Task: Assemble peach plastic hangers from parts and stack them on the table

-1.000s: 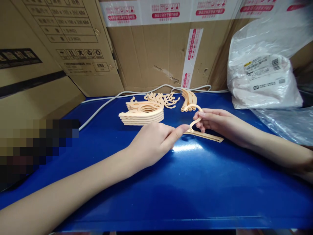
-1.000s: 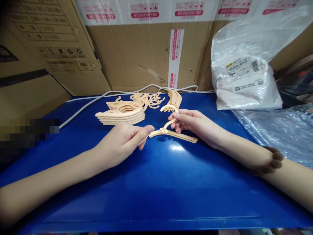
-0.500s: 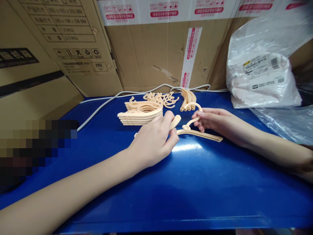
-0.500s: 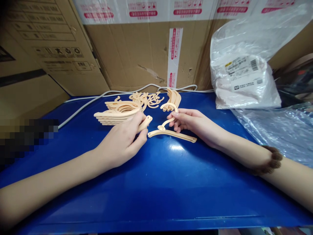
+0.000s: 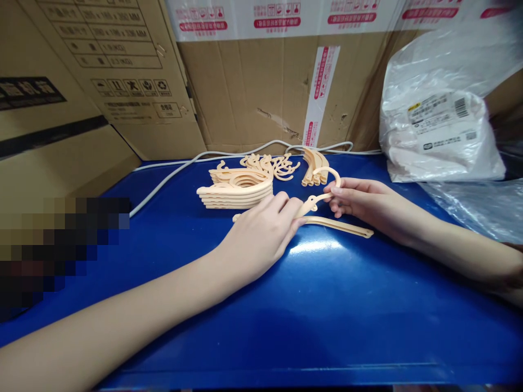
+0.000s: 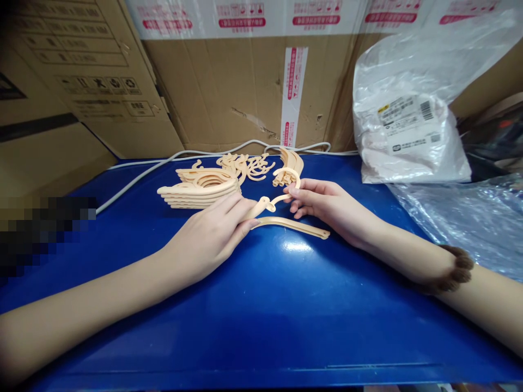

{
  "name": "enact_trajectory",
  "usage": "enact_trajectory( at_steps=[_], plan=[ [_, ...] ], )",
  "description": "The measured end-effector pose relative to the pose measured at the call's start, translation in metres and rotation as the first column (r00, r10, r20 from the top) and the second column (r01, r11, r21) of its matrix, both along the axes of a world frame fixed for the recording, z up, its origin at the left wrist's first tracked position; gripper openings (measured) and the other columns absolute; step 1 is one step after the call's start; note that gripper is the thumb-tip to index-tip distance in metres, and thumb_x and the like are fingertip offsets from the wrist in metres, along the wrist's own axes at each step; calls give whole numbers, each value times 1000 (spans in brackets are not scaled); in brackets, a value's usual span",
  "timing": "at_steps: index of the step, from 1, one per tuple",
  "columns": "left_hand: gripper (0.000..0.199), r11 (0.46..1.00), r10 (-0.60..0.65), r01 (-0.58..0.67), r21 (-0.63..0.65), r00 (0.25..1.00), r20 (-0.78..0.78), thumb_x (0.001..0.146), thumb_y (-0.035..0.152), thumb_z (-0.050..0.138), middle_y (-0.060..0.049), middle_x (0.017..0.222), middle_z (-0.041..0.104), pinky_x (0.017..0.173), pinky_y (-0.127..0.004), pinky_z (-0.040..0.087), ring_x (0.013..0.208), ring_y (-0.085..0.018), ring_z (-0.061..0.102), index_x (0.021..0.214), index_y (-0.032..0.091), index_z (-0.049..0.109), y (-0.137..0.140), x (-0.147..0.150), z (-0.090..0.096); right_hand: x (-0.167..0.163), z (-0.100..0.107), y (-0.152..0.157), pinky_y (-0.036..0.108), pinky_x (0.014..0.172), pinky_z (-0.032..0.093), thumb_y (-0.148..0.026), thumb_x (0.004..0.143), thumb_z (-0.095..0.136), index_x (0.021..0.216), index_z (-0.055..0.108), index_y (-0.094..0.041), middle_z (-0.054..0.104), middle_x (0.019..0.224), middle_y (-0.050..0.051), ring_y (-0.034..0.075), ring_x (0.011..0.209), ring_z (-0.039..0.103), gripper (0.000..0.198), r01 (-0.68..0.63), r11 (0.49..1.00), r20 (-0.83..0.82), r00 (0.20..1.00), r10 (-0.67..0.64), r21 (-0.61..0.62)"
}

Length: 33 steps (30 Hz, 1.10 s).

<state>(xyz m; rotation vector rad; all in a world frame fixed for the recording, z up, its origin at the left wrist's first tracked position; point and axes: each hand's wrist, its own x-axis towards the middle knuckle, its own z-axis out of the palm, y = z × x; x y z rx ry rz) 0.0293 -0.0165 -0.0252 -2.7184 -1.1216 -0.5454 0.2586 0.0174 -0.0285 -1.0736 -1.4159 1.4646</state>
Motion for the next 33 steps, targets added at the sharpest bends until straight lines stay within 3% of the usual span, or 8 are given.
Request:
enact_trajectory(
  at_steps=[6, 11, 15, 21, 33],
  plan=[
    [25, 999, 34, -35, -25, 999, -23, 103, 25, 33, -5, 92, 65, 74, -30, 47, 84, -20, 61, 108, 14, 55, -1, 0, 0, 0, 0, 1, 24, 71, 50, -31, 77, 76, 85, 71, -22, 70, 88, 1, 10, 73, 60, 13, 4, 999, -47, 999, -5, -32],
    [32, 993, 72, -77, -90, 996, -56, 103, 29, 29, -9, 103, 66, 76, -32, 48, 91, -22, 62, 109, 13, 56, -1, 1, 0, -1, 1, -1, 25, 71, 51, -31, 76, 77, 96, 67, -23, 70, 87, 0, 9, 70, 59, 24, 31, 999, -36, 999, -32, -42],
    [32, 999, 19, -19, -28, 999, -27, 103, 28, 30, -9, 107, 66, 84, -34, 47, 97, -23, 60, 114, 12, 56, 0, 1, -1, -3, 4, -3, 24, 70, 50, -30, 74, 79, 104, 64, -20, 70, 87, 1, 9, 69, 59, 35, 31, 999, -37, 999, -32, -44],
    [34, 995, -2, 1, 98, 1000, 11, 103, 27, 33, -8, 105, 67, 84, -34, 48, 96, -23, 60, 122, 10, 55, 2, -1, -5, -1, 2, -2, 25, 68, 50, -29, 73, 79, 120, 56, -22, 69, 85, -1, 9, 66, 56, 52, 72, 997, -72, 995, -74, -36],
    [32, 994, -32, 29, 107, 999, 26, 102, 24, 35, -7, 101, 67, 81, -33, 49, 91, -22, 60, 120, 9, 56, 2, -2, -6, 1, 1, -2, 26, 69, 50, -32, 77, 77, 129, 54, -28, 67, 88, -1, 10, 69, 55, 57, 15, 1000, -37, 999, -15, 4]
  ],
)
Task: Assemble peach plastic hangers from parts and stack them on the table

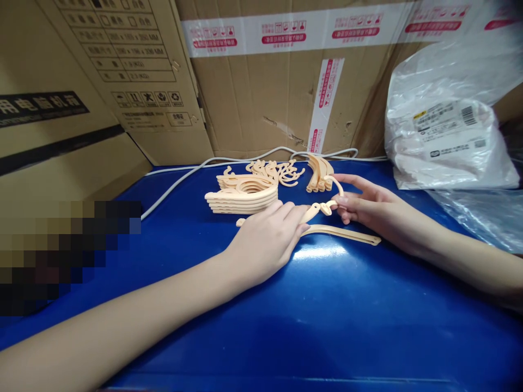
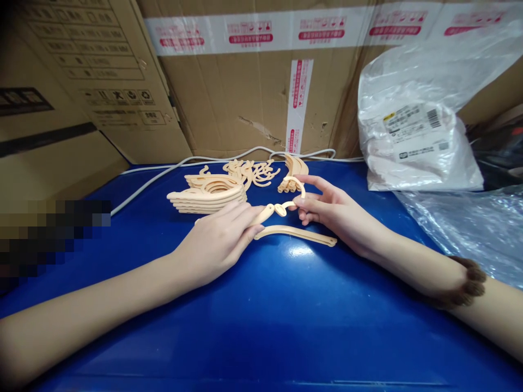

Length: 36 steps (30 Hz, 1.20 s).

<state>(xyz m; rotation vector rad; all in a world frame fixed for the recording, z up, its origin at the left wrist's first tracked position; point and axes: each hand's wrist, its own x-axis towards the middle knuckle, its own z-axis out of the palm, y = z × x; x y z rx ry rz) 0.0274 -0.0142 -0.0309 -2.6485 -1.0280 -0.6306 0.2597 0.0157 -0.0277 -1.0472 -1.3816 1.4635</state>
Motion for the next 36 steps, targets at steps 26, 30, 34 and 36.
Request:
enact_trajectory(
  at_steps=[26, 30, 34, 36],
  plan=[
    [40, 998, -70, 70, -3, 997, 31, 104, 25, 29, -5, 95, 67, 75, -26, 49, 83, -17, 58, 139, 13, 44, -3, -1, 4, -1, 0, 1, 21, 68, 49, -33, 73, 81, 127, 60, -31, 64, 84, -3, 9, 69, 54, 58, 21, 999, -15, 1000, -22, -50],
    [42, 997, -79, 80, -16, 995, 55, 104, 26, 29, -3, 93, 65, 72, -26, 49, 82, -16, 56, 145, 18, 35, -3, -2, 2, 1, -1, 1, 23, 66, 48, -37, 72, 81, 122, 65, -27, 64, 80, -2, 9, 66, 53, 54, 20, 999, 44, 999, -18, -46],
    [45, 995, -99, 100, -20, 994, 51, 103, 23, 33, -1, 93, 64, 68, -24, 48, 80, -16, 55, 148, 22, 29, -2, -3, 1, 1, 1, 1, 25, 66, 47, -40, 74, 78, 122, 66, -26, 64, 78, -1, 10, 66, 53, 51, -31, 999, 98, 995, 32, -12],
    [44, 992, -129, 129, -7, 990, 54, 103, 20, 34, -1, 92, 64, 69, -23, 47, 78, -15, 55, 146, 21, 31, -3, -3, 0, 1, 3, 1, 26, 66, 47, -40, 75, 78, 123, 66, -26, 66, 81, 0, 11, 67, 53, 52, -63, 998, 115, 991, 63, -9]
  ],
)
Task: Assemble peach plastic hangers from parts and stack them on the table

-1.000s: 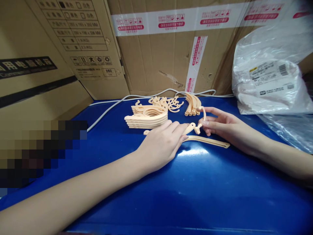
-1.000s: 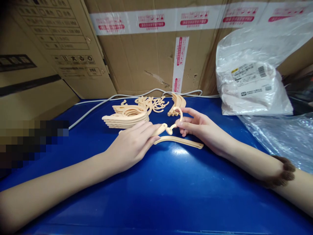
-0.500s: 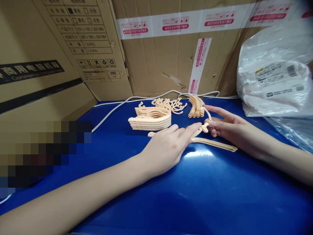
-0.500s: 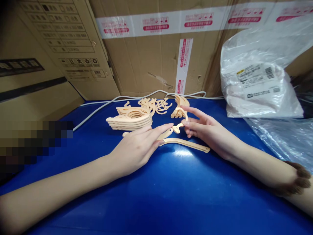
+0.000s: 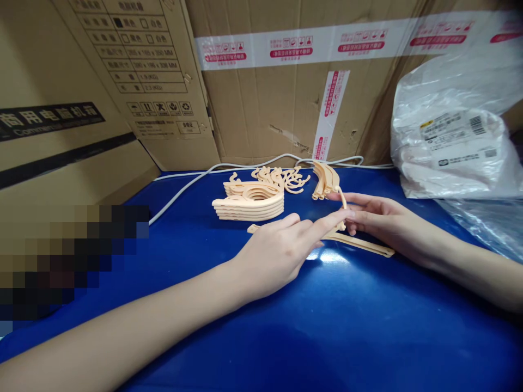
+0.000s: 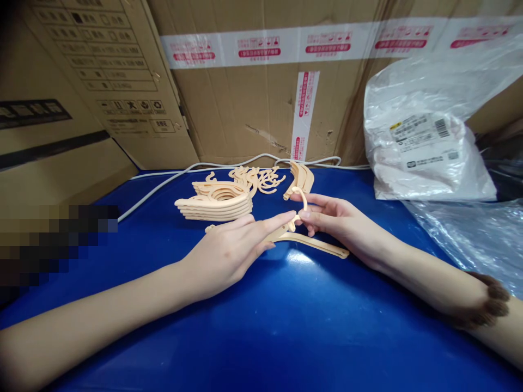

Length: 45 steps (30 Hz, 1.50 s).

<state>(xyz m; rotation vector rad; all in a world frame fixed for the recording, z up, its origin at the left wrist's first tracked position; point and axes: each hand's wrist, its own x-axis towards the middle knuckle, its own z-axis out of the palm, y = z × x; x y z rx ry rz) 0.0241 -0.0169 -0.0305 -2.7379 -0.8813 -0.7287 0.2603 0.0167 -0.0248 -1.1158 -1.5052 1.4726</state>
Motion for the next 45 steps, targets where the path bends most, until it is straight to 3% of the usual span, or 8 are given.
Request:
enact_trajectory(
  at_steps=[15, 33, 45],
  plan=[
    [42, 998, -47, 48, -47, 999, 9, 99, 13, 37, -1, 84, 61, 69, -26, 45, 77, -16, 53, 141, 19, 42, 0, -1, 2, 2, 0, 1, 26, 69, 46, -39, 75, 78, 125, 65, -26, 68, 83, 0, 10, 68, 55, 54, -54, 998, 5, 998, 55, -21],
    [36, 999, -11, 14, 41, 996, -92, 100, 17, 40, -2, 81, 65, 65, -27, 43, 76, -17, 55, 133, 14, 51, 1, -2, 3, -2, 2, -2, 26, 70, 48, -41, 69, 81, 112, 69, -28, 68, 83, 0, 13, 73, 58, 47, 17, 1000, 55, 998, -18, 21],
    [44, 999, 9, -1, 51, 987, -160, 96, 11, 42, -2, 86, 65, 68, -29, 43, 80, -17, 55, 139, 14, 45, -1, -2, 4, -2, 2, -4, 31, 71, 50, -52, 69, 78, 117, 66, -25, 66, 79, 2, 18, 72, 58, 56, 57, 997, 165, 984, -65, 51]
  ],
)
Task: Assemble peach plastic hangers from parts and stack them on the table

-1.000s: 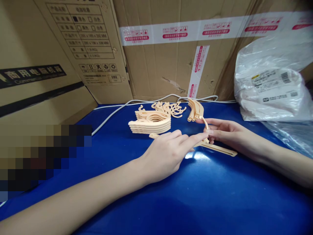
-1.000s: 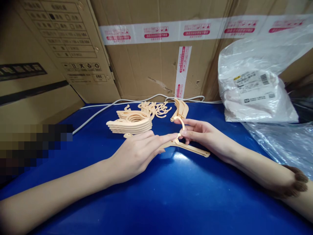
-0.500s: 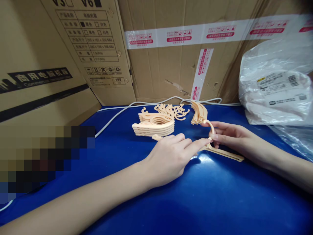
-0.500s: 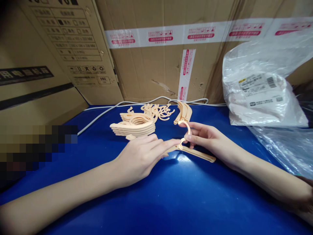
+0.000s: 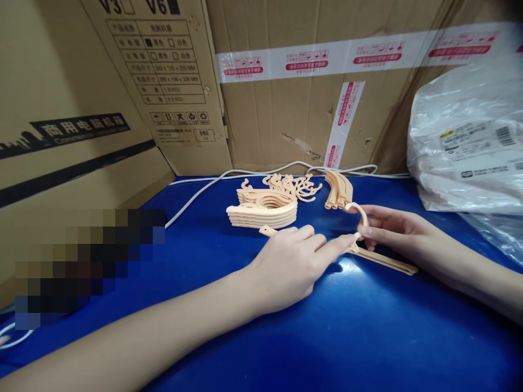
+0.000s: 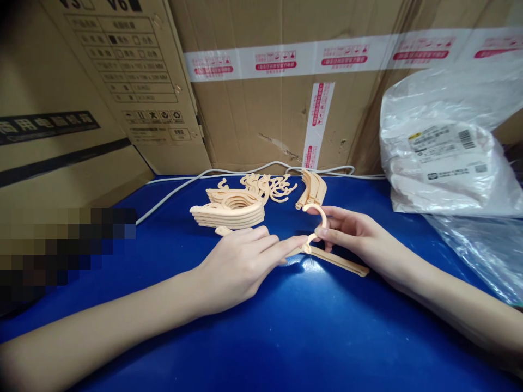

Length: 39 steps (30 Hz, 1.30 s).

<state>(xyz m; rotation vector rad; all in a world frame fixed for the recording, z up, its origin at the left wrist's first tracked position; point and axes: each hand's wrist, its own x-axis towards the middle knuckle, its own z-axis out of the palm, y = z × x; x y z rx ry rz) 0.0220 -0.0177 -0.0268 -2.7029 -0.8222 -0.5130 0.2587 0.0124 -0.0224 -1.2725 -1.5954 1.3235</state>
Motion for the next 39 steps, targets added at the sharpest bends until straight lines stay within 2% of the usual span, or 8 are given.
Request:
enact_trajectory(
  at_steps=[11, 23, 25, 27, 29, 31, 35, 39],
  plan=[
    [48, 1000, 2, -2, -8, 1000, -28, 90, 9, 47, -2, 86, 66, 66, -32, 44, 76, -19, 54, 138, 11, 46, 1, 1, -3, -4, 4, -1, 27, 65, 47, -46, 66, 81, 99, 70, -26, 65, 80, 1, 16, 73, 56, 40, 15, 1000, -30, 999, -15, 12],
    [45, 999, 46, -46, -8, 999, 4, 93, 20, 46, -3, 83, 68, 64, -31, 45, 76, -20, 58, 138, 9, 47, -3, 1, 0, -4, 5, -4, 27, 68, 47, -49, 66, 79, 108, 65, -25, 65, 84, 1, 15, 71, 54, 51, 14, 998, 47, 999, -18, 67],
    [39, 998, 64, -64, -7, 997, 31, 97, 23, 44, -3, 83, 69, 65, -31, 45, 76, -20, 59, 133, 11, 51, -3, 1, -1, -5, 4, -4, 27, 71, 49, -50, 69, 77, 110, 62, -25, 65, 86, 0, 16, 76, 58, 50, -19, 996, 60, 998, 14, 83],
    [31, 994, 111, -109, -27, 991, 73, 100, 30, 39, -2, 82, 69, 63, -30, 44, 74, -19, 60, 115, 14, 61, -4, 2, -1, -7, 4, -5, 29, 77, 51, -50, 73, 73, 112, 60, -26, 66, 92, 1, 18, 85, 62, 47, -54, 992, 91, 995, 44, 115],
    [34, 986, 164, -159, -54, 982, 97, 101, 34, 36, -1, 79, 68, 59, -30, 41, 73, -20, 60, 95, 17, 65, -5, 3, 0, -9, 5, -7, 29, 81, 52, -50, 77, 70, 111, 59, -27, 66, 97, 2, 19, 92, 63, 42, -71, 977, 146, 988, 41, 203],
    [33, 978, 198, -190, -88, 976, 92, 101, 33, 36, -1, 78, 67, 56, -31, 39, 72, -20, 60, 88, 18, 62, -8, 5, 1, -10, 7, -10, 28, 79, 53, -50, 80, 67, 108, 59, -27, 66, 95, 2, 19, 92, 64, 37, -90, 943, 208, 978, 22, 320],
    [27, 947, 230, -212, -242, 972, 48, 100, 29, 35, -2, 89, 66, 54, -29, 36, 79, -20, 62, 97, 17, 59, -11, 7, 7, -10, 6, -11, 29, 77, 55, -50, 81, 67, 107, 60, -26, 66, 93, 2, 19, 88, 65, 36, -157, 895, 320, 947, 17, 417],
    [22, 840, 252, -188, -509, 966, 59, 99, 27, 38, -2, 96, 66, 56, -28, 37, 80, -19, 63, 100, 18, 57, -9, 5, 15, -5, -4, -3, 39, 85, 54, -52, 82, 66, 114, 63, -25, 67, 104, 6, 25, 97, 64, 42, -272, 816, 452, 892, 15, 511]
  ],
)
